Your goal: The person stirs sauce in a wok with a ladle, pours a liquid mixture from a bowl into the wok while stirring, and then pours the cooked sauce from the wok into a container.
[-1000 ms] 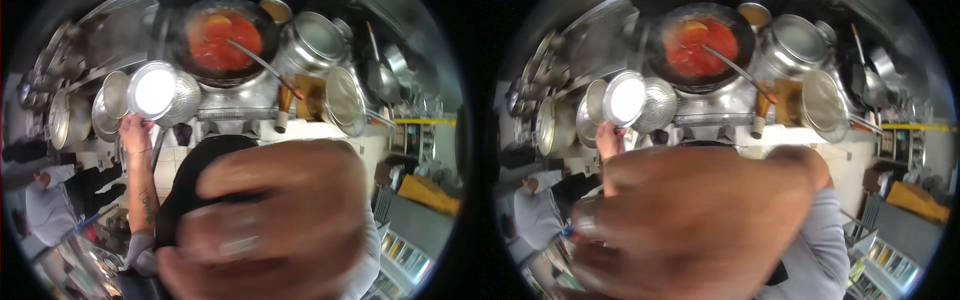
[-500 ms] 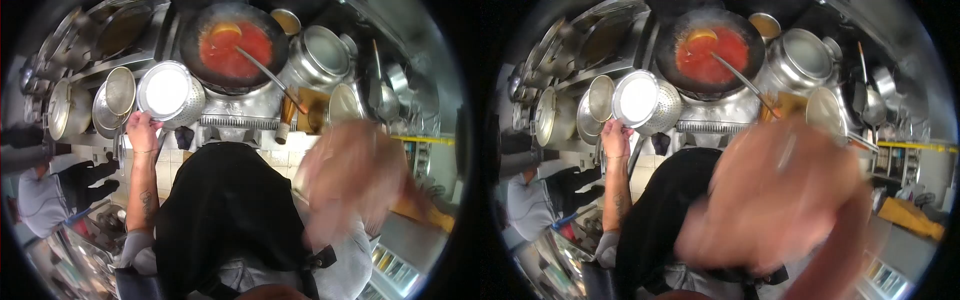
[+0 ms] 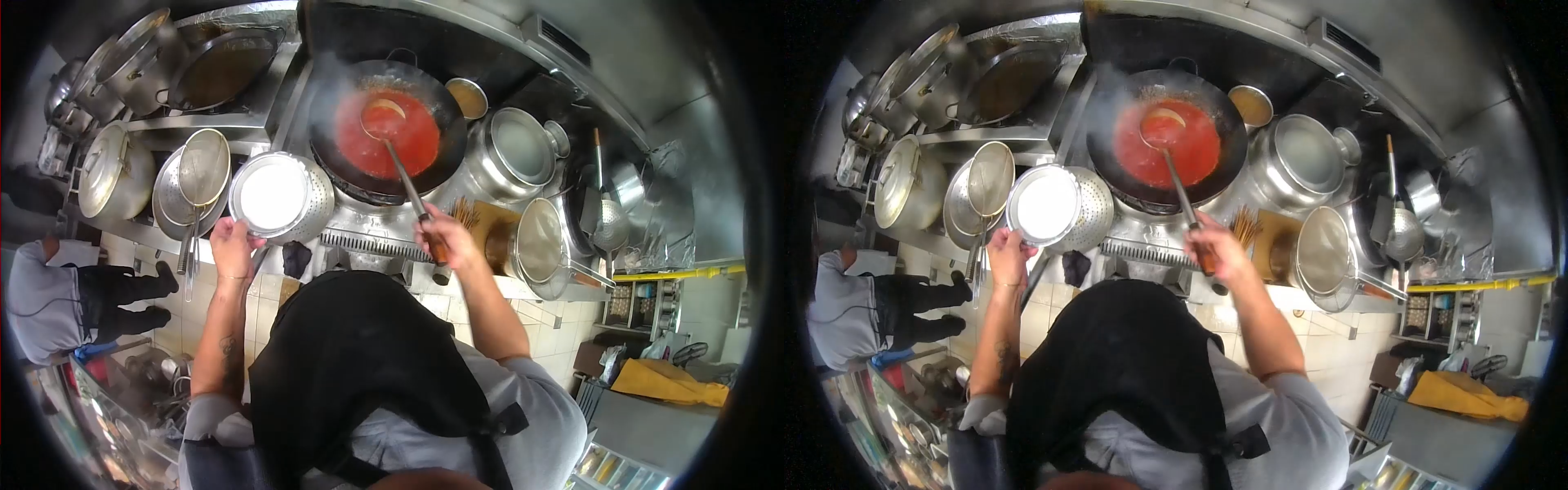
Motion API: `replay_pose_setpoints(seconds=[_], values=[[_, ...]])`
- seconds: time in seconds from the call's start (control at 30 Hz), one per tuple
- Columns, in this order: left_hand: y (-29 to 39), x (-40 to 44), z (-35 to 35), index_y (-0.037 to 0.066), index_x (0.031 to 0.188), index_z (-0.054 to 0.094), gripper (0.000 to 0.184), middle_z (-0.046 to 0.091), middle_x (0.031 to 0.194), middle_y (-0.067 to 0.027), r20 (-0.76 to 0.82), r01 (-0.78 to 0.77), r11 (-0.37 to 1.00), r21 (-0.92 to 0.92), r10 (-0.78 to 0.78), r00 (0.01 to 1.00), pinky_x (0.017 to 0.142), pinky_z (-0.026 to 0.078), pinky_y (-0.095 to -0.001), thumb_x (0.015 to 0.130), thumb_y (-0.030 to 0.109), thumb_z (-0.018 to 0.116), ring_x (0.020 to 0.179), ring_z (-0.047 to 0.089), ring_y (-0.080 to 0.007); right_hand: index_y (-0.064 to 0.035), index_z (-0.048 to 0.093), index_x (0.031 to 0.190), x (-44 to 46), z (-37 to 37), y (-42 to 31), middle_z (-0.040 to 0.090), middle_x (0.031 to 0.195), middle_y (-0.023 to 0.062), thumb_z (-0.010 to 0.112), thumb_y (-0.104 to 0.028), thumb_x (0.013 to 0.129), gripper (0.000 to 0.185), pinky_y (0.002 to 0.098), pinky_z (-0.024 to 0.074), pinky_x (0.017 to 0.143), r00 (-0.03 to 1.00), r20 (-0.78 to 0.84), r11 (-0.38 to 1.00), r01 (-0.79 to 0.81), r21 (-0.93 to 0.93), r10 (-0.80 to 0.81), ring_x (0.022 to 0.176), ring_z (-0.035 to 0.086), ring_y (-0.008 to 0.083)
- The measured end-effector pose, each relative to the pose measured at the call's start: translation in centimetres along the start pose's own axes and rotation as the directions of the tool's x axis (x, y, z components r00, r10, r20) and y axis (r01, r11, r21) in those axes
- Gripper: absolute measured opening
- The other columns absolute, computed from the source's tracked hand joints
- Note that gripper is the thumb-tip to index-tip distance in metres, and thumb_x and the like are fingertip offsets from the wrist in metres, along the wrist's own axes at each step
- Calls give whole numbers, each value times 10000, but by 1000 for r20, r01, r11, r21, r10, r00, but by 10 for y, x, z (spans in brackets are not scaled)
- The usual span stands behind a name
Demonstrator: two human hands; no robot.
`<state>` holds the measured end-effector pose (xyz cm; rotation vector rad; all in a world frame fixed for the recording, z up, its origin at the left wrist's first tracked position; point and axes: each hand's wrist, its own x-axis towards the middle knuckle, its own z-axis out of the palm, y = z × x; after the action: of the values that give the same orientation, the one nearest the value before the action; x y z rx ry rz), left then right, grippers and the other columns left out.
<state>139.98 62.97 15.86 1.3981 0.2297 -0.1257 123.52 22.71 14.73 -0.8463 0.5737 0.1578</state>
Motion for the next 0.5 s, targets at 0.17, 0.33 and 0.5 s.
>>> replay_pose_setpoints(seconds=[0.17, 0.33, 0.5], values=[[-8, -9, 2, 34, 925, 540, 64, 624, 799, -69, -31, 47, 998, -35, -49, 998, 524, 587, -283, 970, 53, 582, 584, 623, -145, -62, 473, 1354, 61, 15, -6, 584, 819, 71, 534, 24, 948, 419, 279, 408, 419, 995, 91, 995, 43, 89, -51, 550, 514, 116], [-9, -8, -2, 35, 922, 536, 64, 626, 790, -68, -50, 59, 998, -36, -61, 997, 524, 588, -280, 967, 46, 580, 578, 621, -140, -148, 129, 1665, 31, 7, 41, 543, 711, 51, 497, 26, 959, 816, 310, 429, 417, 855, -144, 514, 157, -843, -498, 457, 469, 142], [-10, -12, -7, 24, 908, 532, 69, 621, 774, -69, -71, 34, 999, -32, -37, 997, 526, 587, -280, 960, 39, 573, 573, 620, -142, -80, 273, 1571, -7, 52, 23, 520, 774, 63, 532, -11, 991, 640, 291, 429, 410, 966, -185, 956, 129, -265, -181, 478, 441, 113]])
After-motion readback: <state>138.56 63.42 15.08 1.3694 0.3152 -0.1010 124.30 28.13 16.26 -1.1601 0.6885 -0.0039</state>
